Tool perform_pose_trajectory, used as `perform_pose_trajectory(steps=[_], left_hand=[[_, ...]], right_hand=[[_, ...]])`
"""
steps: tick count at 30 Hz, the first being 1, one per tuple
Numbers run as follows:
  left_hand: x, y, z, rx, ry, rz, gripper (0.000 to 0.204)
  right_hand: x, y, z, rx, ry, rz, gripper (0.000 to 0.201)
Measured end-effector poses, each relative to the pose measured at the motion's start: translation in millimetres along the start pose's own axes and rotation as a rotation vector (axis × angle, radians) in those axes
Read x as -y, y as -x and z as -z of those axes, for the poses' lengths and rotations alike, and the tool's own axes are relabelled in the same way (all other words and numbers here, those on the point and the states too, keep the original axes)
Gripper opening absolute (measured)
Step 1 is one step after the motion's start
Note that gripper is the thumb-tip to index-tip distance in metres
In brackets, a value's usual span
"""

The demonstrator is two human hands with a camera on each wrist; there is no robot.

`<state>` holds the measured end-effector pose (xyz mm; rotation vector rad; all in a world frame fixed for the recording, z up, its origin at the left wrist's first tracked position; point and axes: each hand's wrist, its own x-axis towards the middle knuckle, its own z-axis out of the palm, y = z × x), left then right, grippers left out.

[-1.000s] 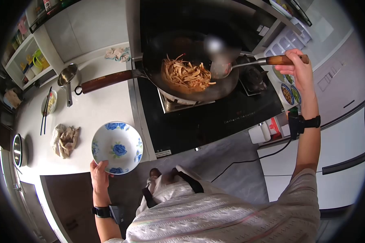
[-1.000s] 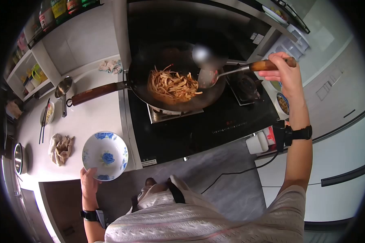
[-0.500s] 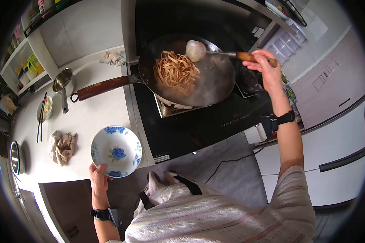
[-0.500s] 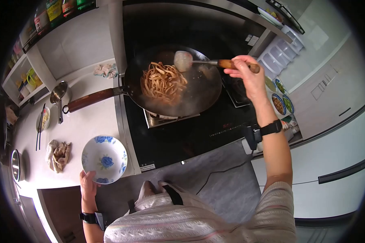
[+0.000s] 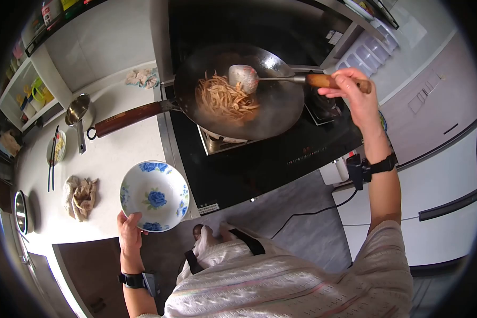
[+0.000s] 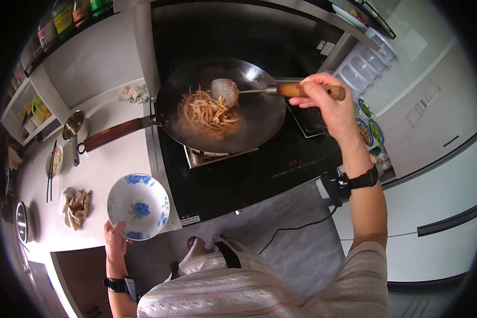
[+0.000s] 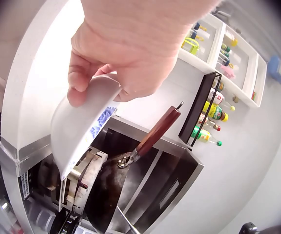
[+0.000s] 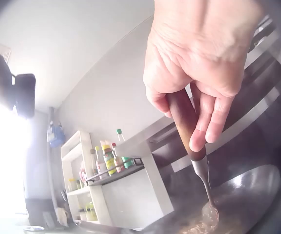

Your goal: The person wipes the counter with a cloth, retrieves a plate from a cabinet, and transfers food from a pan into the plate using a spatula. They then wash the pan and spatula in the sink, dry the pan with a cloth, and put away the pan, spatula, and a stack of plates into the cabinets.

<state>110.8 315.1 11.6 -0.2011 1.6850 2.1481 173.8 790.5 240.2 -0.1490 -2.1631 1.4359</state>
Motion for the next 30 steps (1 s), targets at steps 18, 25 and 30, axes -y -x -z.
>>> perform_pose_trajectory(steps=[18, 25, 30], left_hand=[[-63, 15, -26, 0.065, 0.119, -0.105, 0.041], [-115, 2, -77, 0.101, 0.111, -0.206, 0.041], [-143, -30, -101, 0.214, -0.01, -0.206, 0.039]], right_hand=[[-103, 42, 0, -0.35, -0.664, -0.427, 0.024], [-87, 63, 13, -0.414, -0.678, -0.352, 0.025], [-73, 67, 30, -0.418, -0.665, -0.294, 0.024]])
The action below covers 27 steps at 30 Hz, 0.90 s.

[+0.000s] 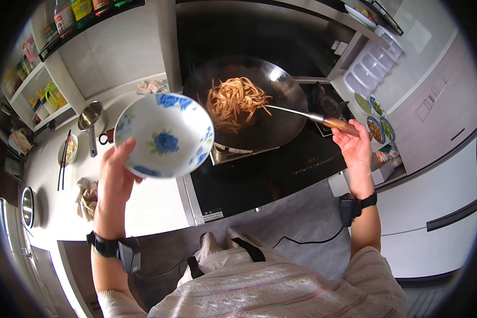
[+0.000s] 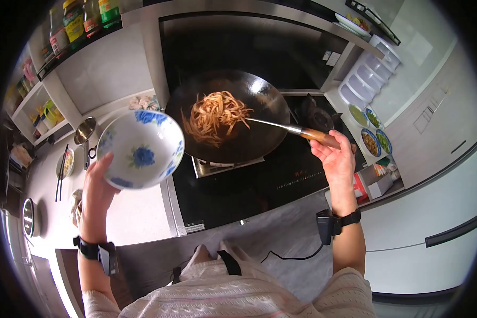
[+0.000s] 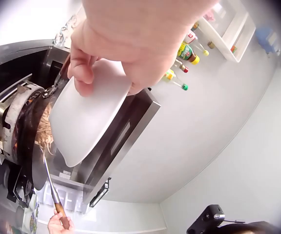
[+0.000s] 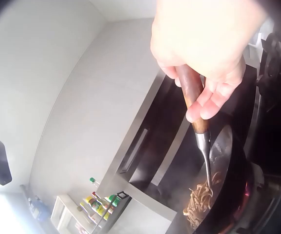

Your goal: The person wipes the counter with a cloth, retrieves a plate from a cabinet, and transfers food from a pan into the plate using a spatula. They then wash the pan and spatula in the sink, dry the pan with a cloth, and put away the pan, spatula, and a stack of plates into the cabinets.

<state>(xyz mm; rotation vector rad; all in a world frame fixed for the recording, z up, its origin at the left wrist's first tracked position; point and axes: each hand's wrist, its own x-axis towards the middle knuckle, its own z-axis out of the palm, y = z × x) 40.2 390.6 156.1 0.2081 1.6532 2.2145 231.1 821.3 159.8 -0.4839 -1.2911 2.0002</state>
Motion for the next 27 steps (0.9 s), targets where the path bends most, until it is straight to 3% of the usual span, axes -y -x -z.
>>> perform_pose_trajectory(steps=[5, 12, 19, 27], left_hand=[[-12, -33, -24, 0.063, -0.124, -0.038, 0.04], [0, -73, -47, 0.106, -0.2, 0.037, 0.042], [17, -99, -69, 0.059, -0.246, 0.061, 0.046], [36, -119, -104, 0.091, 0.019, 0.037, 0.046]], right_hand=[[19, 2, -2, -0.022, 0.017, 0.046, 0.025], [21, 2, -10, -0.068, 0.032, 0.035, 0.025], [61, 4, -30, 0.013, 0.047, 0.166, 0.024], [75, 22, -63, 0.128, 0.073, 0.192, 0.022]])
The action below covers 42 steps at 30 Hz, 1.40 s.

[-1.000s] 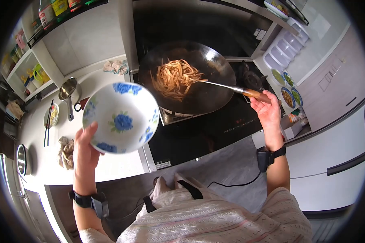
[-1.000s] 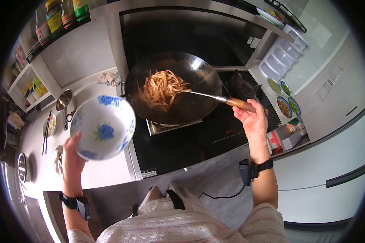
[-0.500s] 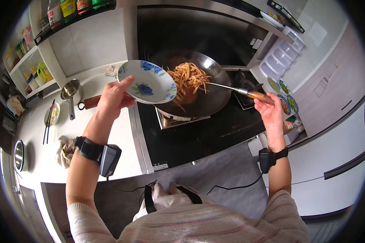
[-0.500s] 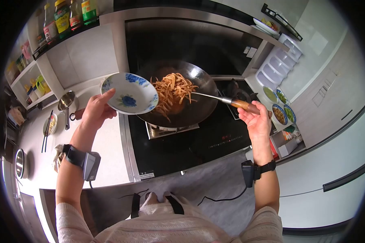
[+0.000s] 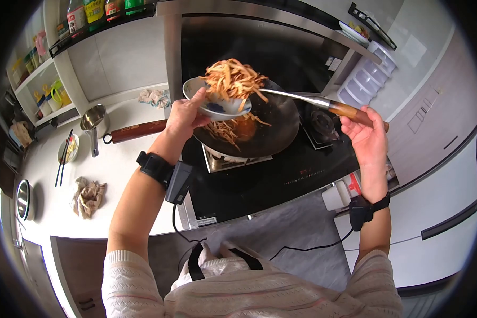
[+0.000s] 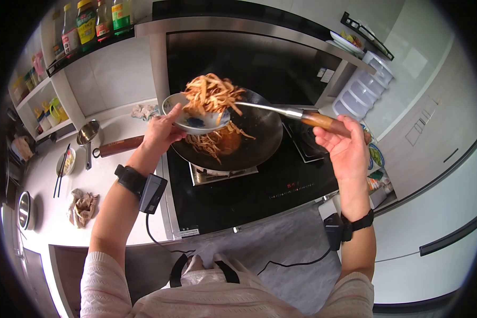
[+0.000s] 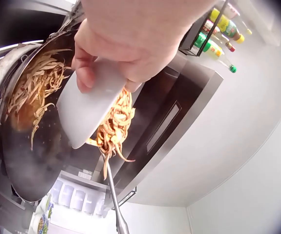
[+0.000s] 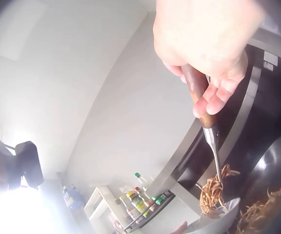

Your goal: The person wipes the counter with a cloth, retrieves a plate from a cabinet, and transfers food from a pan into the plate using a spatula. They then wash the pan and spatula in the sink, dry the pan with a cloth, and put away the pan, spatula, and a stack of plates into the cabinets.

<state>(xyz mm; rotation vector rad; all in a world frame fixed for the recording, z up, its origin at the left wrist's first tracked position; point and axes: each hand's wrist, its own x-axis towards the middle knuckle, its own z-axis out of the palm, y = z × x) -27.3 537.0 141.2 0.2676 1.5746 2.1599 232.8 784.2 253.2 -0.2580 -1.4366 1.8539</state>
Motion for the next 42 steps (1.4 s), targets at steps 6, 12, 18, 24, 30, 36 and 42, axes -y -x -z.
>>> perform_pose_trajectory(steps=[6, 12, 18, 24, 30, 36, 42], left_hand=[[13, -4, 0, 0.015, 0.124, -0.003, 0.036], [13, 1, 4, 0.025, 0.137, 0.002, 0.036], [15, 3, 3, 0.049, 0.132, -0.031, 0.04], [17, 5, 0, 0.054, 0.126, -0.032, 0.04], [17, 7, 1, 0.046, 0.132, -0.013, 0.039], [15, 12, 4, 0.059, 0.159, -0.052, 0.039], [14, 13, 7, 0.115, 0.166, -0.02, 0.039]], right_hand=[[-9, 22, -20, 0.161, 0.14, 0.064, 0.018], [9, 43, -42, 0.506, 0.494, 0.423, 0.013], [28, 57, -55, 0.699, 0.934, 0.646, 0.016], [21, 62, -67, 0.86, 1.084, 0.762, 0.021], [32, 65, -65, 0.924, 1.052, 0.695, 0.021], [30, 59, -52, 0.684, 0.903, 0.657, 0.015], [18, 49, -60, 0.689, 0.825, 0.571, 0.012]])
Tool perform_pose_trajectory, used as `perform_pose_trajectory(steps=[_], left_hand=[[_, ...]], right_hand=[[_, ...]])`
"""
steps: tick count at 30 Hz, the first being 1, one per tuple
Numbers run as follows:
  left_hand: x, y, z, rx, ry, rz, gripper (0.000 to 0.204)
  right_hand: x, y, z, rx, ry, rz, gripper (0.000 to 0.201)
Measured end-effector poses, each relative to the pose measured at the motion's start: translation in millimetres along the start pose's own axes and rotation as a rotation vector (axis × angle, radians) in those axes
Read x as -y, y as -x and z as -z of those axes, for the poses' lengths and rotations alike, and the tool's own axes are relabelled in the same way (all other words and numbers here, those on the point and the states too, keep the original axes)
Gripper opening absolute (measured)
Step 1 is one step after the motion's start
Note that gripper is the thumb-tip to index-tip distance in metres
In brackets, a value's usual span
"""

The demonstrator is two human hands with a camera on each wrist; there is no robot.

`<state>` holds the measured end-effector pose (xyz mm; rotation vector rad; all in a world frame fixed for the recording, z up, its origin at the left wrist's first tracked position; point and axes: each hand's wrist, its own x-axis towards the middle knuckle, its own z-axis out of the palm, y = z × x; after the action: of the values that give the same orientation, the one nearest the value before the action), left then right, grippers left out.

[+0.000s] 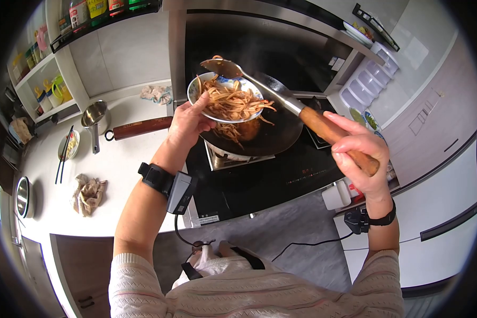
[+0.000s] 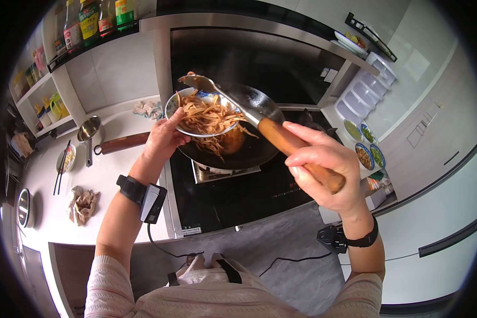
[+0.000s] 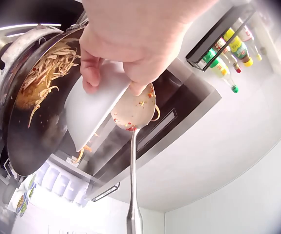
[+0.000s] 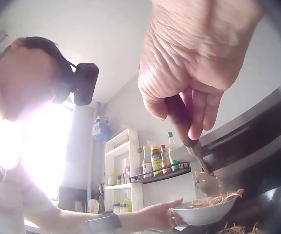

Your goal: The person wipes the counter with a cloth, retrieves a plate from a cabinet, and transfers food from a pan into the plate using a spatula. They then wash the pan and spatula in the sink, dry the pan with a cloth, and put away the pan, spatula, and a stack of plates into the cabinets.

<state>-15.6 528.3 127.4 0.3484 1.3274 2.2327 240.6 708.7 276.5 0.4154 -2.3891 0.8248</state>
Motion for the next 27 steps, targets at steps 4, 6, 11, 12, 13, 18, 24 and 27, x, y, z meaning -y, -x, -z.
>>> perform_pose_trajectory(steps=[4, 6, 11, 12, 13, 18, 24, 27], left_hand=[[-1, 3, 0, -0.028, -0.001, -0.006, 0.039], [0, 2, 4, -0.051, 0.004, -0.019, 0.038], [0, -3, 4, -0.133, 0.063, -0.061, 0.037], [-2, -3, 2, -0.157, 0.079, -0.063, 0.035], [-2, -3, 1, -0.181, 0.095, -0.064, 0.033], [5, -9, -12, -0.272, 0.11, -0.062, 0.036], [10, -12, -22, -0.365, 0.135, -0.051, 0.037], [7, -7, -16, -0.291, 0.121, -0.037, 0.037]], right_hand=[[6, -1, 5, 0.075, 0.003, 0.025, 0.013], [7, 2, 9, 0.076, 0.02, 0.019, 0.013], [9, 14, 5, -0.125, -0.039, -0.005, 0.009], [12, 17, 1, -0.174, -0.087, -0.023, 0.009], [14, 23, -3, -0.177, -0.083, 0.005, 0.009], [28, 37, -43, -0.291, -0.179, 0.045, 0.013], [20, 36, -61, -0.39, -0.258, 0.077, 0.014], [13, 33, -46, -0.44, -0.276, 0.118, 0.016]])
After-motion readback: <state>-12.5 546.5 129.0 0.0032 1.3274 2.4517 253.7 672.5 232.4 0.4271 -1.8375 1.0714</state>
